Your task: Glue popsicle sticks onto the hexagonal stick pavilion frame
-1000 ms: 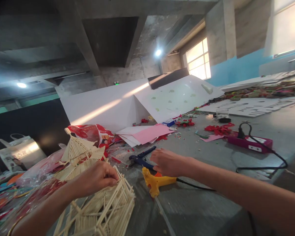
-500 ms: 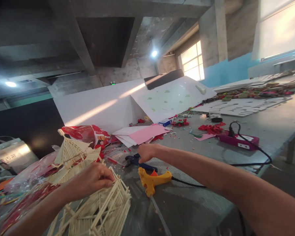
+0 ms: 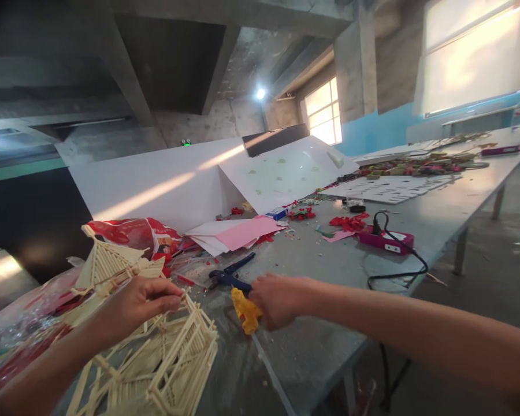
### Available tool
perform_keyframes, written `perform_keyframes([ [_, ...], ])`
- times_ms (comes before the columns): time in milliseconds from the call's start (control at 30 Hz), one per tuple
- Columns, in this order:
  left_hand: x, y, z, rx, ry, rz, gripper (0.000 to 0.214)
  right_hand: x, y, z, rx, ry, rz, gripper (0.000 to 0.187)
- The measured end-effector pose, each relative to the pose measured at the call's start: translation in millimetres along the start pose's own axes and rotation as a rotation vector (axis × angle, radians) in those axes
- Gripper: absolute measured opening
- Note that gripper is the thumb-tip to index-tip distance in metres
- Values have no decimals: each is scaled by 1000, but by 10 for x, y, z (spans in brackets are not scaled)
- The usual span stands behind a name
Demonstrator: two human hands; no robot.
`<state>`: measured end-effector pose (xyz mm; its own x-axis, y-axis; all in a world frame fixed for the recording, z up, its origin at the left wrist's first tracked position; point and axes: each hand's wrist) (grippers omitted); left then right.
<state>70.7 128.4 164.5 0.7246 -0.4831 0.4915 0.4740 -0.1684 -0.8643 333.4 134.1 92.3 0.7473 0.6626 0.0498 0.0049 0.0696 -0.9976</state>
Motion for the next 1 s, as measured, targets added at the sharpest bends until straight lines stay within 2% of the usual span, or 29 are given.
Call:
perform_keyframes([
  [100,94,27,-8,18,-2,-198,30,-85,192,-107,62,-9,-205,23],
  [167,166,39,-17,31,-13,-288,30,-80,298,-82,111,33,-242,27],
  [233,230,41,-34,45,-40,-357,32,-51,354,-30,151,15,-260,27],
  [367,285,37,-82,74,-86,-500,33,-26,343,44,159,-34,-272,26],
  [533,260,23,-164,62,-131,-623,27,-56,292,40,107,14,-245,21],
  [600,243,21,-197,69,-131,-630,25,-42,267,9,132,57,-198,19],
  [700,224,45,-221,88,-131,-648,25,-2,161,-89,305,63,-57,15],
  [833,246,127,-184,93,-130,-723,30,-25,-118,-301,548,31,157,13],
  [900,282,172,-145,122,-118,-731,32,-95,-245,-400,661,-39,217,12],
  [1000,338,226,-80,162,-100,-742,33,-231,-333,-490,725,-73,281,11],
])
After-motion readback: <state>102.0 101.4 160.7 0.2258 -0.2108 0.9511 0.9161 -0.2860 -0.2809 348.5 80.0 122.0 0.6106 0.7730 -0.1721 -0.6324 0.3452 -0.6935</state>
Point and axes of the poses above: each hand's wrist, its own z-axis towards the middle knuckle, its own y-axis out of the palm, x = y × z, and after that the axes turned 1 degree about x, right-handed
